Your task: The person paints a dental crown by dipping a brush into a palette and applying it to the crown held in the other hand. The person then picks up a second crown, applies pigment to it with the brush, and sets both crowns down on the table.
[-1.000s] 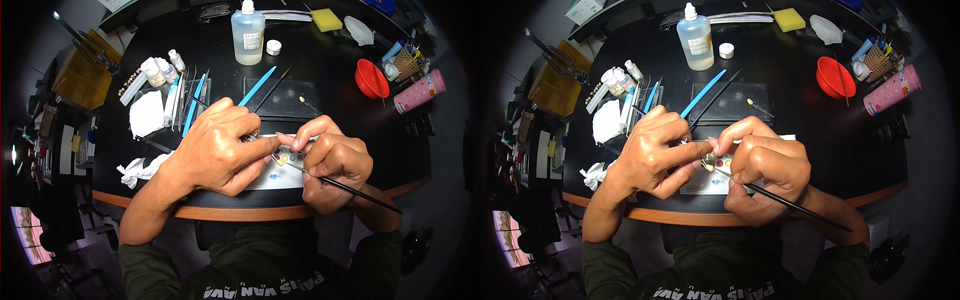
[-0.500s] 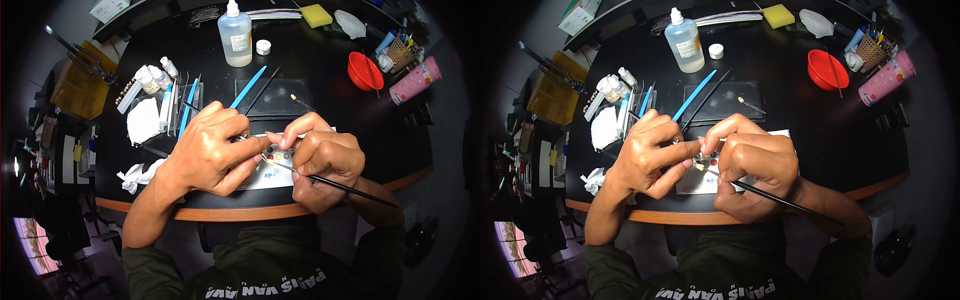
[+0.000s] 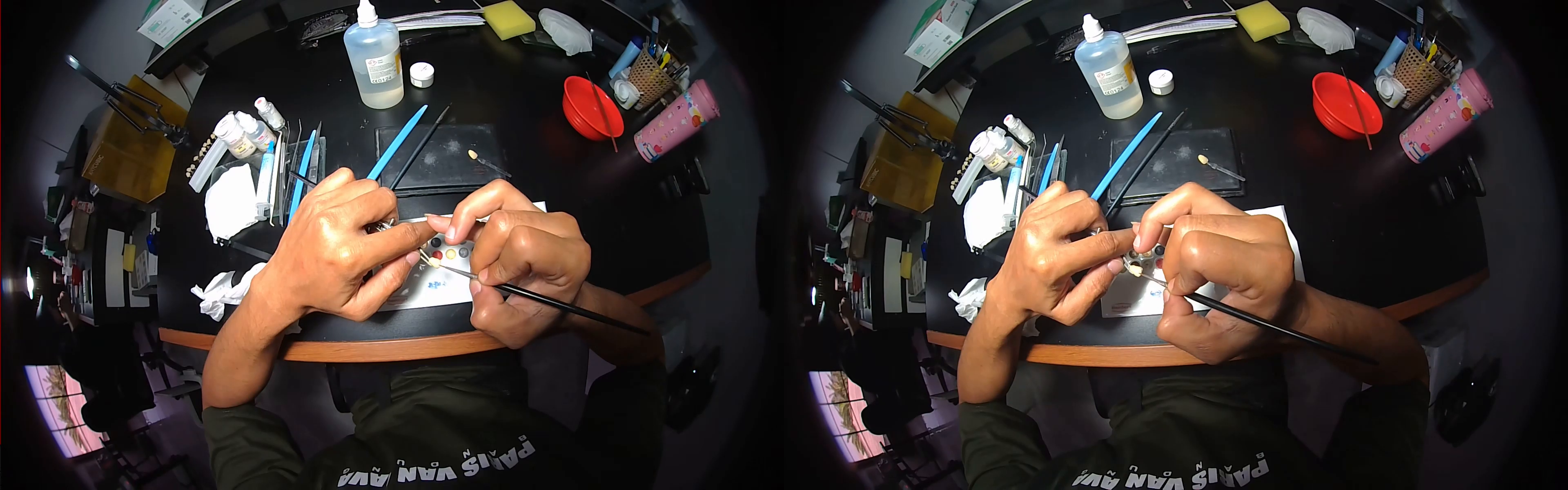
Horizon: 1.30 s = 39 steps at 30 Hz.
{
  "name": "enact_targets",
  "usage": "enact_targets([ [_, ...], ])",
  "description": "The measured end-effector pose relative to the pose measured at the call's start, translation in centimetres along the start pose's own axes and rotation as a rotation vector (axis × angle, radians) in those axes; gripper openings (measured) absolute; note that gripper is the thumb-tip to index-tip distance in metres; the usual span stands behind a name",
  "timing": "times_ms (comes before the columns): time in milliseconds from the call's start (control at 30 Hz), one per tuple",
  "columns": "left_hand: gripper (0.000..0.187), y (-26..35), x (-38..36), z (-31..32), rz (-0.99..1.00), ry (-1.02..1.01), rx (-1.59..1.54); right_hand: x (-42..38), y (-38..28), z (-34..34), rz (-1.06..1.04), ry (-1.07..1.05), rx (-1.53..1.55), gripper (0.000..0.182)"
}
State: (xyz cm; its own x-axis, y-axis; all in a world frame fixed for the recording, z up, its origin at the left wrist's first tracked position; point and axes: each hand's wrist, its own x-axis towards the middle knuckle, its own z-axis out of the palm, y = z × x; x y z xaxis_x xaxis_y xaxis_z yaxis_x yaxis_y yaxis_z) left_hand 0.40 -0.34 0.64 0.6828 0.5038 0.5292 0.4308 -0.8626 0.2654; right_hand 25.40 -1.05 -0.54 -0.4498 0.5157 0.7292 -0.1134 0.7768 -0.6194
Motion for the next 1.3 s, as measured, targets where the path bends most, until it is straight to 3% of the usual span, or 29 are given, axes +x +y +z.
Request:
enact_targets([
  [1100, 0.028, -0.1, -0.1, 0.0, -0.007, -0.008, 0.002, 0.0, 0.0, 0.0, -0.014, -0.022, 0.025, 0.023],
  [1300, 0.030, 0.7, 0.3, -0.1, -0.098, -0.025, 0.202, -0.1, 1.0, -1.2, 0.023, 0.029, 0.081, 0.014],
])
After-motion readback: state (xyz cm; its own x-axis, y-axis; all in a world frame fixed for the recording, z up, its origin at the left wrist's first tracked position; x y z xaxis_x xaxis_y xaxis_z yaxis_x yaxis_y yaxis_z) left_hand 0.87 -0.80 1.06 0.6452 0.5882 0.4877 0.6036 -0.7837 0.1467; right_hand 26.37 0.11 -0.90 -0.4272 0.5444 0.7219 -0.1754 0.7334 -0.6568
